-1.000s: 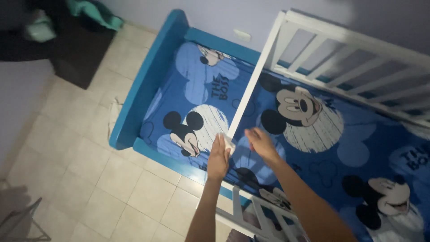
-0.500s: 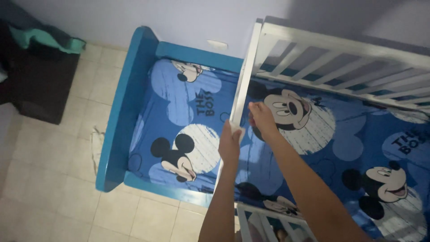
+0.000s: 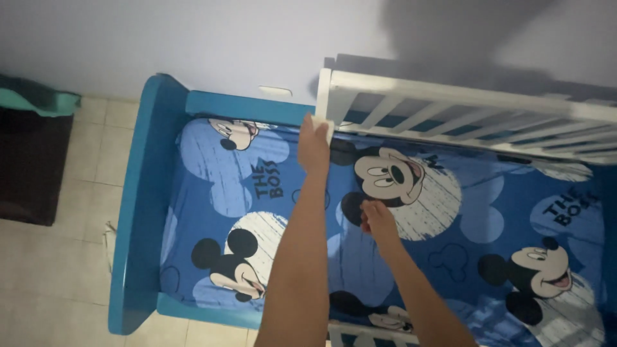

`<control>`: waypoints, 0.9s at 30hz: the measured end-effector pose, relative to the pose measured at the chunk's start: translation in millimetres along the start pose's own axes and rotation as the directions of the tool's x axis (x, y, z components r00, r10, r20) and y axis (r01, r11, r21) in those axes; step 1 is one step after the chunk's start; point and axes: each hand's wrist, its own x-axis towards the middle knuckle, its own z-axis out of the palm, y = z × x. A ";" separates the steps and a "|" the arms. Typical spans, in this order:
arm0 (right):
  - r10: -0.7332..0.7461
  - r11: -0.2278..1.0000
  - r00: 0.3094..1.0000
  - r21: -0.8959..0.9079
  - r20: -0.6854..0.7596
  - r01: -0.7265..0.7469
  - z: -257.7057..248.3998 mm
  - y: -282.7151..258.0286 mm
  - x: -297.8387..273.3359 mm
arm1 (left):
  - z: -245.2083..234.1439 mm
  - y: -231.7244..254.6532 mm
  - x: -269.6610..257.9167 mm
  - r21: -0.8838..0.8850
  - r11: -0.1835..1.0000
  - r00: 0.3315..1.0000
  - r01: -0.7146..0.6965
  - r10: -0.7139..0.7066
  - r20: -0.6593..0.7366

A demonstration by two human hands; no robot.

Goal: Wiping the bars and frame of a blue and white crib with a cloth.

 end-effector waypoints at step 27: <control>-0.048 0.990 0.990 -0.121 0.135 0.065 120.4 -29.9 1.1 | -169.0 -49.7 -223.7 0.051 0.945 0.915 0.324 -0.327 0.237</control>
